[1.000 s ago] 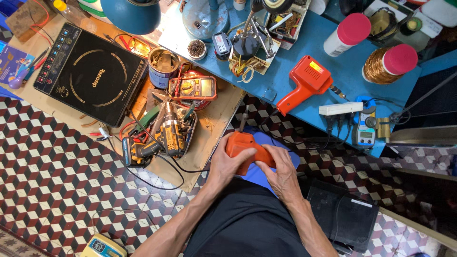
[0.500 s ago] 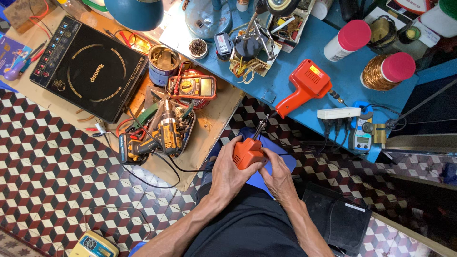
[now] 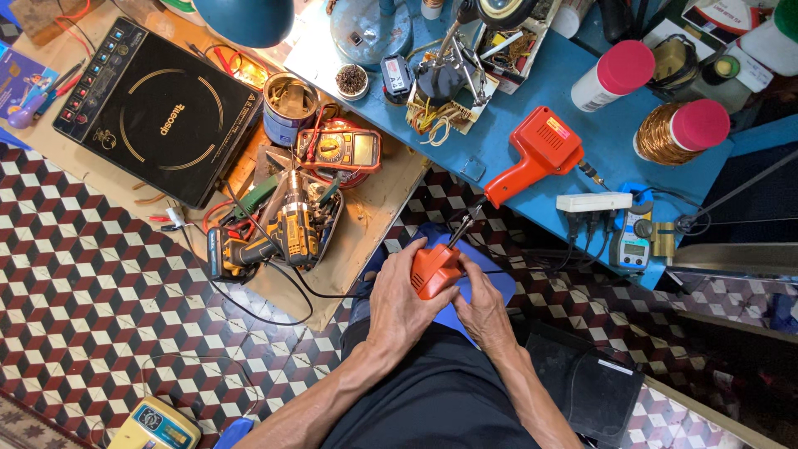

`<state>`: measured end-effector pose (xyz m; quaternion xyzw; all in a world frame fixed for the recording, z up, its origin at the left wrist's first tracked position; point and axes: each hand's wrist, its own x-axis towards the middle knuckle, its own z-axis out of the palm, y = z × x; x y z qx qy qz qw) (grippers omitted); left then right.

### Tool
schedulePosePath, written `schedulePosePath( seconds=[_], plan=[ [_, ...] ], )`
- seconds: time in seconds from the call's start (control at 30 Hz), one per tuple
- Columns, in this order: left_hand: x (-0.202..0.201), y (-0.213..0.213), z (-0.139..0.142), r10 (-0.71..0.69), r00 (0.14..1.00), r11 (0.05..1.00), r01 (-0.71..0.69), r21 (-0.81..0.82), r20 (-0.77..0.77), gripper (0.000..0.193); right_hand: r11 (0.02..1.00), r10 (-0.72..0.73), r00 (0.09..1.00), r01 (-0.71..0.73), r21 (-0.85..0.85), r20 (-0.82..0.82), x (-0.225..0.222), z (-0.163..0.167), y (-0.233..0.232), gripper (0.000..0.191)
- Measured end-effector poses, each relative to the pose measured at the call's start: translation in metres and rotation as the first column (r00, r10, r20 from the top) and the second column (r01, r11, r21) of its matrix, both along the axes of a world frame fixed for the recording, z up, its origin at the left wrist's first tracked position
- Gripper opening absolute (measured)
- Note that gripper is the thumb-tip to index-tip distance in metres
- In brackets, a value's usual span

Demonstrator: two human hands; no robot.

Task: The person flips an induction cooktop, plugs in a heat gun, and uses it to blow hot air onto the cooktop surface. Then the person fills a metal bowl with water at a sink, places the bowl on the cooktop, and turns the cooktop on to heat the water.

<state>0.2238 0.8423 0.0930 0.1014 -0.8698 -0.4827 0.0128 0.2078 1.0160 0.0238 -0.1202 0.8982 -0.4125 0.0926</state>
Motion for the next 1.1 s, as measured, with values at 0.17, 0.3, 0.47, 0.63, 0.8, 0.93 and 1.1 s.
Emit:
schedulePosePath(
  seconds=[0.17,0.3,0.47,0.63,0.8,0.93,1.1],
  plan=[
    [0.001,0.0,0.0,0.004,1.0,1.0,-0.004,-0.019,-0.009,0.084,1.0,0.007,1.0,-0.008,0.02,0.008,0.0,-0.002,0.0,0.068],
    [0.002,0.001,-0.001,-0.004,1.0,0.999,0.004,-0.036,-0.022,0.084,1.0,0.014,1.0,-0.014,0.004,0.013,0.0,0.001,-0.002,0.07],
    [0.004,-0.001,-0.001,-0.004,0.999,0.999,0.002,-0.044,-0.048,0.083,1.0,0.025,0.997,-0.026,0.005,0.074,-0.001,0.008,-0.007,0.077],
    [0.007,-0.004,-0.001,0.008,1.0,0.999,-0.01,-0.051,-0.026,0.084,0.999,0.034,0.996,-0.035,0.005,0.076,0.0,0.013,-0.013,0.079],
    [0.009,-0.008,-0.002,0.026,1.0,0.999,-0.026,-0.035,-0.01,0.083,0.999,0.037,0.993,-0.04,0.028,0.114,0.0,0.015,-0.018,0.08],
    [0.011,-0.012,-0.004,0.045,0.999,0.999,-0.046,0.014,0.017,0.082,0.999,0.041,0.993,-0.043,0.022,0.112,0.0,0.014,-0.021,0.077],
    [0.012,-0.016,-0.007,0.09,0.993,0.994,-0.094,0.047,0.074,0.082,1.0,0.03,0.994,-0.029,-0.008,0.104,0.002,0.011,-0.023,0.075]
  ],
)
